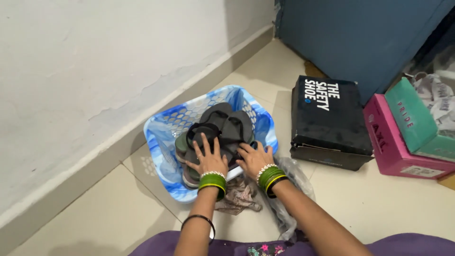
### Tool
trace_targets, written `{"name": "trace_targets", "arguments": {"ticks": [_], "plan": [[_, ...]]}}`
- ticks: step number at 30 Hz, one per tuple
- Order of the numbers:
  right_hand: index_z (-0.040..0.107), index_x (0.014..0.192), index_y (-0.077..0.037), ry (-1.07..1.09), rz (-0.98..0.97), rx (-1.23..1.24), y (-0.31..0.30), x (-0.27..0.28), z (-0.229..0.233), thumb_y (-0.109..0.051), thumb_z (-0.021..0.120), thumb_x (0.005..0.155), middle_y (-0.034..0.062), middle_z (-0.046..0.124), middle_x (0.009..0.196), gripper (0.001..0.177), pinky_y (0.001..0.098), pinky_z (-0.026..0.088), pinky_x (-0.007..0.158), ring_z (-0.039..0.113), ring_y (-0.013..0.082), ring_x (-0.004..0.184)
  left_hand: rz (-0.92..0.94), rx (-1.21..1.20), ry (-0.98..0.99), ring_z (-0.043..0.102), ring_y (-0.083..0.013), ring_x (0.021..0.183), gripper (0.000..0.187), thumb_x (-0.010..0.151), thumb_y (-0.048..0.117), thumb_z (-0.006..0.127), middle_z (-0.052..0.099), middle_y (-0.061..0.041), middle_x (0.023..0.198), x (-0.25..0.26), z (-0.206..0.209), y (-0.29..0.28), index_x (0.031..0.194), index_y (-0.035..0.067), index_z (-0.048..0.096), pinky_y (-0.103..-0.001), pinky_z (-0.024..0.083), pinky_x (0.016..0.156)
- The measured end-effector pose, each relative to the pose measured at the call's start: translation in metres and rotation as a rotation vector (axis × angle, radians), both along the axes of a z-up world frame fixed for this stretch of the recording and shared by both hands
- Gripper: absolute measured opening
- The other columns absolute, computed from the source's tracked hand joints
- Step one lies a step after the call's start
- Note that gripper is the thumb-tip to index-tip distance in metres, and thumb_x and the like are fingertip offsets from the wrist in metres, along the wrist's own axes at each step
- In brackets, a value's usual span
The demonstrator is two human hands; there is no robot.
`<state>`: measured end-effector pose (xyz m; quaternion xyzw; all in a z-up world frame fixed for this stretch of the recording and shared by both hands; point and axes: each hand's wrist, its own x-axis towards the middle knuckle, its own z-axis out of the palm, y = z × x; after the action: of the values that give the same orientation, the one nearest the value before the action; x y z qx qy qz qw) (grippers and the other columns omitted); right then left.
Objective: The person wipes a pink sneaker with a cloth, ties its laces, then places the sneaker, green slides, and black flip-flops into a blue plastic basket. The person also handles a black shoe box.
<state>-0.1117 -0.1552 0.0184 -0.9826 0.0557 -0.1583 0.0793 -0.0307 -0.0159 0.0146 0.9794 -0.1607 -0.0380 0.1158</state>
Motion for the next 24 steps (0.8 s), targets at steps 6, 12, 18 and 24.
{"name": "trace_targets", "arguments": {"ticks": [6,12,18,24], "plan": [[0.061,0.133,-0.025,0.272,-0.011,-0.24,0.001,-0.002,0.006,-0.042,0.063,0.1,-0.0021,0.054,0.144,0.038,0.0639,0.038,0.109,0.048,0.0338,0.135,0.022,-0.025,-0.068,-0.004,-0.0391,0.155,0.085,0.093,0.033,0.062,-0.009,-0.001,0.171,-0.013,-0.002,-0.016,0.163,0.015,0.018,-0.084,0.013,0.107],[0.049,0.145,-0.031,0.069,-0.124,-0.119,-0.019,-0.045,0.04,-0.04,0.069,0.086,-0.0005,0.026,0.165,0.063,0.0798,0.025,0.103,0.022,0.0391,0.149,-0.118,-0.143,-0.197,0.0,-0.0396,0.157,0.091,0.085,0.029,0.071,-0.002,-0.014,0.171,-0.052,0.036,-0.043,0.16,0.012,0.022,-0.079,0.012,0.113],[0.039,0.152,-0.035,0.081,-0.416,-0.217,-0.091,-0.128,0.052,-0.047,0.069,0.083,-0.0017,0.015,0.169,0.076,0.0827,0.014,0.108,0.005,0.0348,0.157,-0.336,-0.177,-0.113,0.0,-0.0373,0.158,0.099,0.079,0.031,0.076,0.0,-0.014,0.171,-0.114,0.052,-0.098,0.16,0.012,0.021,-0.075,0.008,0.116],[0.022,0.159,-0.038,0.238,-0.731,-0.126,-0.154,-0.182,0.061,-0.057,0.072,0.079,-0.0047,0.002,0.172,0.096,0.0851,0.006,0.106,-0.008,0.0355,0.158,-0.531,-0.187,-0.206,0.006,-0.0328,0.157,0.099,0.081,0.027,0.075,0.007,-0.014,0.171,-0.167,0.036,-0.177,0.162,0.013,0.019,-0.072,0.009,0.116]]}}
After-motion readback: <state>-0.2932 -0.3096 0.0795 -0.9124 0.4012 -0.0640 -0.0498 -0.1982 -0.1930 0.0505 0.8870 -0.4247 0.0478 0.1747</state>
